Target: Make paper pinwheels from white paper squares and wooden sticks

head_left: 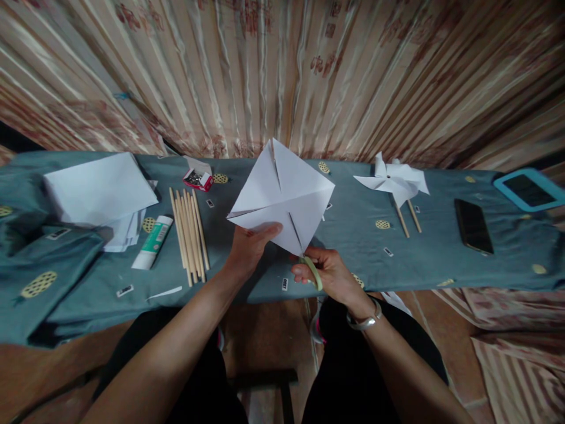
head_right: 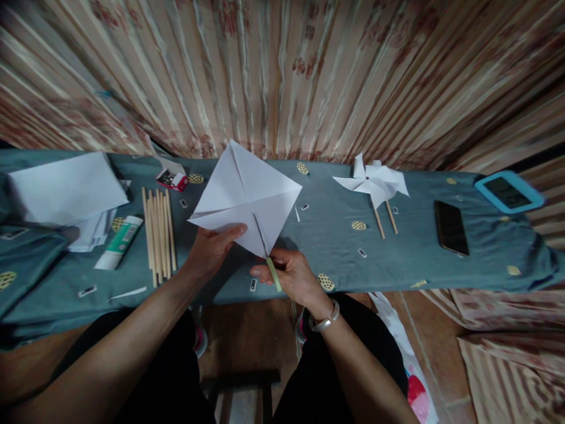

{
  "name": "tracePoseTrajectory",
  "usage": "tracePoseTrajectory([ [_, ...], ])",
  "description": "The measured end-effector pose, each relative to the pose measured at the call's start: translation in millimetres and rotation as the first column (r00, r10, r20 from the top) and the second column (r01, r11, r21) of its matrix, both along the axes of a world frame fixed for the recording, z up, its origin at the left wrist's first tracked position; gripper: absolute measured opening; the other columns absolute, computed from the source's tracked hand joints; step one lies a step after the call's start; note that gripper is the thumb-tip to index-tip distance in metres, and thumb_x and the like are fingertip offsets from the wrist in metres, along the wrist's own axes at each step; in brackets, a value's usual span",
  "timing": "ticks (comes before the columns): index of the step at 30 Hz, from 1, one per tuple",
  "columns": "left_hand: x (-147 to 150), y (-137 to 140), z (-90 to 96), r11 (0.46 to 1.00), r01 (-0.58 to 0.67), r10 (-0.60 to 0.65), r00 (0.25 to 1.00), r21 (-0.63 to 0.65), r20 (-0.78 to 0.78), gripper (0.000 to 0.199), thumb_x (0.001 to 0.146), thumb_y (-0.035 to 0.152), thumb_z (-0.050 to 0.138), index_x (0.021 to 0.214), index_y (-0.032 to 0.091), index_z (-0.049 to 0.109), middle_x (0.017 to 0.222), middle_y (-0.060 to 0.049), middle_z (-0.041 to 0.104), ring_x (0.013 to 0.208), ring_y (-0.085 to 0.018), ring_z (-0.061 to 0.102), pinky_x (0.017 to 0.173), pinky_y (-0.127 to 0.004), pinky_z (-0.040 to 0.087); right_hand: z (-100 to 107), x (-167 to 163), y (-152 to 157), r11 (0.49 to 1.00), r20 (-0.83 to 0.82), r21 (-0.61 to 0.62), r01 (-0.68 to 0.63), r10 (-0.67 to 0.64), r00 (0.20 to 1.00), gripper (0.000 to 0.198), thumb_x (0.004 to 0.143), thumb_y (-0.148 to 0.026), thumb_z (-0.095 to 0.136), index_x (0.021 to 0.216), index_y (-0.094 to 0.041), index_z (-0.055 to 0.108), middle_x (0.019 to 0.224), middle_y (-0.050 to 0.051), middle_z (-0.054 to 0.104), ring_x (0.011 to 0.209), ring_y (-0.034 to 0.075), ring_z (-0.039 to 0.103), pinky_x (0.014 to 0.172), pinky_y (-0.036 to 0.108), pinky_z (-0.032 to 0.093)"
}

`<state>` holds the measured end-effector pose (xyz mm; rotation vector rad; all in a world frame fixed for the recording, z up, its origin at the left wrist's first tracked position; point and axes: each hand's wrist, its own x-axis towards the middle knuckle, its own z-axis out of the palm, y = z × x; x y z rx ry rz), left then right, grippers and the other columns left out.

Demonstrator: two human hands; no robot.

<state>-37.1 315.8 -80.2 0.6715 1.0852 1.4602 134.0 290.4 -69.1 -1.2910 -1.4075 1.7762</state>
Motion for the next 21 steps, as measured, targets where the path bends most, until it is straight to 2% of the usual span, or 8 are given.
tracePoseTrajectory([
  [4, 0.6, -0.6, 0.0, 1.000, 0.001, -0.001, 1.000, 0.018, -0.007, 0.026, 0.057, 0.027, 0.082, 0.079, 0.018, 0.071, 0.083, -0.003, 0.074, 0.080, -0.022, 0.067, 0.082, -0.036, 0.052, -0.7, -0.4, -0.4, 1.000, -0.013, -0.004, 0.000, 0.000, 1.000, 0.043, 0.064, -0.053, 0.082, 0.085, -0.017, 0.073, 0.061, -0.001, 0.061, 0.054, 0.010, 0.049, 0.049, 0.021, 0.037],
  [9, 2.2, -2.6, -1.3, 1.000, 0.011, -0.011, 1.000, 0.010, -0.028, 0.025, 0.058, 0.027, 0.082, 0.078, 0.018, 0.070, 0.080, -0.002, 0.073, 0.077, -0.021, 0.066, 0.078, -0.035, 0.052, -1.8, 0.2, -0.3, 1.000, -0.013, 0.025, 0.005, -0.004, 1.000, 0.035, 0.066, -0.050, 0.081, 0.072, -0.017, 0.069, 0.059, -0.002, 0.060, 0.054, 0.009, 0.049, 0.050, 0.022, 0.036],
  [21, 2.3, -3.6, -2.4, 1.000, 0.016, -0.016, 0.999, 0.001, -0.031, 0.023, 0.058, 0.027, 0.082, 0.076, 0.017, 0.070, 0.079, -0.002, 0.073, 0.078, -0.021, 0.066, 0.080, -0.036, 0.051, -0.2, -3.2, -0.1, 1.000, -0.039, 0.010, 0.029, -0.029, 0.999, 0.038, 0.062, -0.051, 0.083, 0.069, -0.017, 0.067, 0.057, -0.003, 0.057, 0.053, 0.009, 0.046, 0.049, 0.022, 0.036],
])
